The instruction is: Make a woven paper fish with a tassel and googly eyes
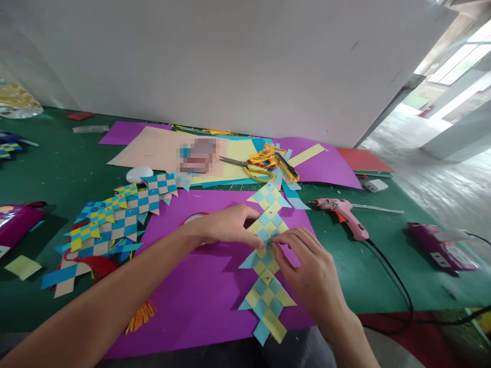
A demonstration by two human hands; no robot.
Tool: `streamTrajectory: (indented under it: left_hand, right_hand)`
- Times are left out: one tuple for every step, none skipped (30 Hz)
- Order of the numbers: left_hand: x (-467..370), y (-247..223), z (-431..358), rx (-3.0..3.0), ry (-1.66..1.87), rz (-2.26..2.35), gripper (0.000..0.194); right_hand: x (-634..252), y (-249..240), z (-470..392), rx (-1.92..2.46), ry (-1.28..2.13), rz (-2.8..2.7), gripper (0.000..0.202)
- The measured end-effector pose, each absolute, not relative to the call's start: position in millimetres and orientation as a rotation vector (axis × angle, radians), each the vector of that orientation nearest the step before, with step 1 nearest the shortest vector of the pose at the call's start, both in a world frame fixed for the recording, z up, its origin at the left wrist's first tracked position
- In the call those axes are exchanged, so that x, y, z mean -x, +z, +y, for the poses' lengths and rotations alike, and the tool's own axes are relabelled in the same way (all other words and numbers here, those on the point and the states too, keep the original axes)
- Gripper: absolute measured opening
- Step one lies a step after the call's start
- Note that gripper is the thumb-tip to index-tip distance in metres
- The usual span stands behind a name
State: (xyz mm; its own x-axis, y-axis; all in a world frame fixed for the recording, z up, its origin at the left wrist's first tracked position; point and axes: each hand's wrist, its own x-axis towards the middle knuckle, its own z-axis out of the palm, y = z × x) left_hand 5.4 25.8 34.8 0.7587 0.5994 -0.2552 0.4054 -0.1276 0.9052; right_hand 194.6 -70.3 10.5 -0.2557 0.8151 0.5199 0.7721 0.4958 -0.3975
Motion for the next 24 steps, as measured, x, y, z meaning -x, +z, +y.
streamTrajectory:
  left_hand:
    - [-5.6, 34.7, 25.7, -1.76, 0.198, 0.796, 0.028]
    - [-5.8, 34.6, 25.4, -1.762, 0.199, 0.799, 0.027]
    - [-6.0, 34.4, 25.1, -1.759, 0.201, 0.801, 0.025]
    - [-6.2, 34.2, 24.6, -1.756, 0.203, 0.804, 0.025]
    - [-6.4, 34.0, 24.0, -1.752, 0.208, 0.807, 0.025]
    - [-6.7, 33.7, 23.3, -1.746, 0.213, 0.808, 0.025]
    - [-6.9, 33.3, 22.7, -1.74, 0.216, 0.805, 0.026]
    - [-7.2, 33.0, 22.1, -1.733, 0.217, 0.798, 0.026]
    - [-7.4, 32.6, 21.7, -1.723, 0.216, 0.786, 0.025]
    - [-7.6, 32.3, 21.3, -1.712, 0.215, 0.772, 0.023]
    - [-7.7, 31.9, 21.0, -1.702, 0.209, 0.759, 0.021]
    - [-7.8, 31.5, 20.8, -1.695, 0.206, 0.752, 0.02]
    - [-7.8, 31.1, 20.7, -1.695, 0.205, 0.75, 0.019]
    - [-7.8, 30.6, 20.6, -1.698, 0.205, 0.753, 0.019]
    - [-7.7, 30.3, 20.5, -1.703, 0.209, 0.76, 0.019]
    - [-7.6, 30.1, 20.4, -1.708, 0.213, 0.769, 0.019]
    - [-7.6, 30.2, 20.4, -1.709, 0.216, 0.773, 0.02]
    - [-7.5, 30.4, 20.3, -1.705, 0.219, 0.773, 0.022]
    - [-7.4, 30.9, 20.3, -1.7, 0.22, 0.771, 0.023]
    - [-7.4, 31.4, 20.3, -1.695, 0.219, 0.767, 0.025]
    - [-7.4, 32.0, 20.3, -1.693, 0.215, 0.76, 0.028]
    - [-7.5, 32.5, 20.5, -1.695, 0.21, 0.754, 0.029]
    - [-7.5, 32.8, 20.7, -1.699, 0.206, 0.75, 0.03]
    - [-7.6, 32.9, 21.0, -1.702, 0.207, 0.746, 0.031]
  right_hand:
    - [-194.3, 10.4, -70.6, 1.305, 0.061, -2.065, 0.009]
    - [-194.1, 10.5, -70.8, 1.314, 0.04, -2.078, 0.01]
    - [-193.7, 10.8, -70.9, 1.325, 0.019, -2.09, 0.01]
    - [-193.4, 11.2, -70.7, 1.335, 0.003, -2.105, 0.011]
    - [-193.0, 11.7, -70.4, 1.347, -0.009, -2.119, 0.012]
    - [-192.5, 12.3, -69.9, 1.359, -0.017, -2.134, 0.013]
    - [-192.1, 12.9, -69.5, 1.368, -0.023, -2.149, 0.013]
    - [-191.6, 13.4, -69.0, 1.375, -0.028, -2.163, 0.014]
    - [-191.2, 13.8, -68.7, 1.378, -0.036, -2.178, 0.014]
    - [-190.7, 14.0, -68.4, 1.376, -0.046, -2.193, 0.015]
    - [-190.3, 14.1, -68.1, 1.372, -0.059, -2.207, 0.015]
    - [-190.0, 14.0, -67.9, 1.367, -0.073, -2.221, 0.016]
    - [-189.9, 13.9, -67.5, 1.361, -0.084, -2.235, 0.016]
    - [-190.1, 13.8, -67.0, 1.353, -0.092, -2.248, 0.016]
    - [-190.6, 13.9, -66.3, 1.344, -0.092, -2.258, 0.016]
    - [-191.4, 14.3, -65.4, 1.331, -0.086, -2.262, 0.016]
    - [-192.7, 14.9, -64.3, 1.317, -0.07, -2.258, 0.015]
    - [-194.3, 15.9, -63.2, 1.301, -0.047, -2.248, 0.015]
    - [-196.2, 17.1, -62.1, 1.287, -0.019, -2.232, 0.015]
    - [-198.4, 18.6, -61.2, 1.276, 0.011, -2.212, 0.015]
    - [-200.8, 20.4, -60.7, 1.267, 0.044, -2.194, 0.014]
    - [-203.1, 22.3, -60.5, 1.262, 0.08, -2.183, 0.014]
    - [-205.2, 24.2, -60.8, 1.258, 0.117, -2.18, 0.014]
    - [-207.1, 26.2, -61.3, 1.254, 0.154, -2.184, 0.013]
